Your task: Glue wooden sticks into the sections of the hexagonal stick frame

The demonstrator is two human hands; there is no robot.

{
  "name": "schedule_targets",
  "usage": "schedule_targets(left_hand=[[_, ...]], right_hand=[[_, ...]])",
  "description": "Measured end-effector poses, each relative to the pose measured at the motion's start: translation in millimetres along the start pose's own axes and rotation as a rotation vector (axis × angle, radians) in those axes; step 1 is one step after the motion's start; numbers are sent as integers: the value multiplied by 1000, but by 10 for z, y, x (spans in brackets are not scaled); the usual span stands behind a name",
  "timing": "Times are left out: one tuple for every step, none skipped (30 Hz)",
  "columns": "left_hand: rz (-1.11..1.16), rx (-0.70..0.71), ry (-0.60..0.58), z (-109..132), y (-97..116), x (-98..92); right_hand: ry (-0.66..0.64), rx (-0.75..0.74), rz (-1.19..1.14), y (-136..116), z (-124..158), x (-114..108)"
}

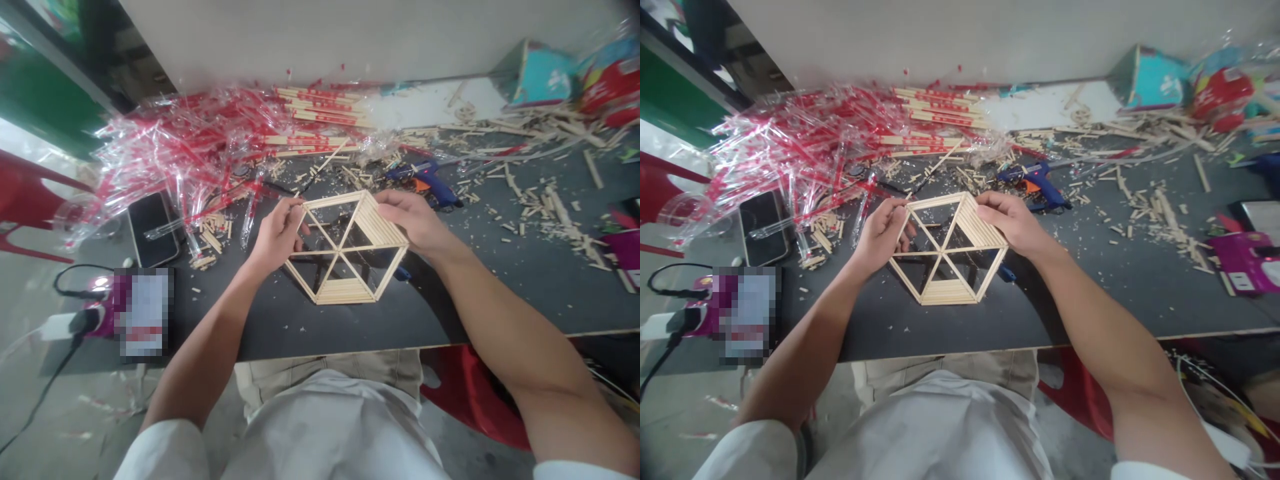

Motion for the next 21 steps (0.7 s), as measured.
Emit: schedule_targets(left_hand=[[-3, 14, 12, 1, 8, -13], [-6, 33, 27, 4, 19, -26], [-11, 56, 40, 9, 34, -37], [-20, 80, 55, 17, 52, -46], [-36, 100, 77, 28, 72, -59], [-57, 112, 103, 42, 94, -73], [-81, 117, 130, 57, 116, -89], [-105, 118, 152, 74, 142, -103], [-127, 121, 169, 91, 172, -116], [-147, 126, 181, 108, 204, -128], [-163, 133, 189, 123, 236, -137], [-177, 141, 195, 135, 266, -145], [-187, 148, 203, 144, 291, -153], [-195, 152, 212, 149, 308, -160], [-200, 150, 219, 151, 318, -165], [-202, 147, 222, 150, 322, -167], [-204, 144, 225, 147, 321, -167], [-207, 140, 229, 144, 317, -167], [-211, 135, 231, 140, 311, -167], [-216, 133, 235, 137, 306, -168], [-223, 133, 237, 134, 303, -169]], right_hand=[[2, -2, 2, 4, -3, -2], [4, -6, 3, 5, -4, -1], [6, -12, 5, 1, -2, 4], [6, -16, 8, -4, 2, 11], [7, -21, 12, -11, 7, 17], [5, -24, 17, -18, 12, 26], [0, -26, 23, -24, 18, 35], [-6, -27, 26, -29, 23, 45], [-14, -28, 27, -33, 27, 54], [-18, -32, 26, -36, 31, 61], [-20, -37, 26, -38, 33, 64], [-20, -42, 27, -39, 35, 65], [-18, -48, 31, -38, 36, 62], [-17, -51, 38, -35, 36, 59], [-16, -55, 47, -31, 36, 55], [-18, -55, 57, -25, 35, 54], [-21, -56, 64, -20, 34, 52], [-24, -57, 69, -16, 32, 52], [-27, -58, 74, -13, 30, 52], [-31, -61, 80, -13, 27, 52], [-33, -64, 86, -14, 25, 52]])
Point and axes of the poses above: each hand's wrist, its own z-axis away from the middle knuckle, its own x-axis out of the palm, y = z × x, the point moved 6 cm from there along -z, towards the middle knuckle, and after that the axes turned 10 degrees about -x, right-handed, at the moved point
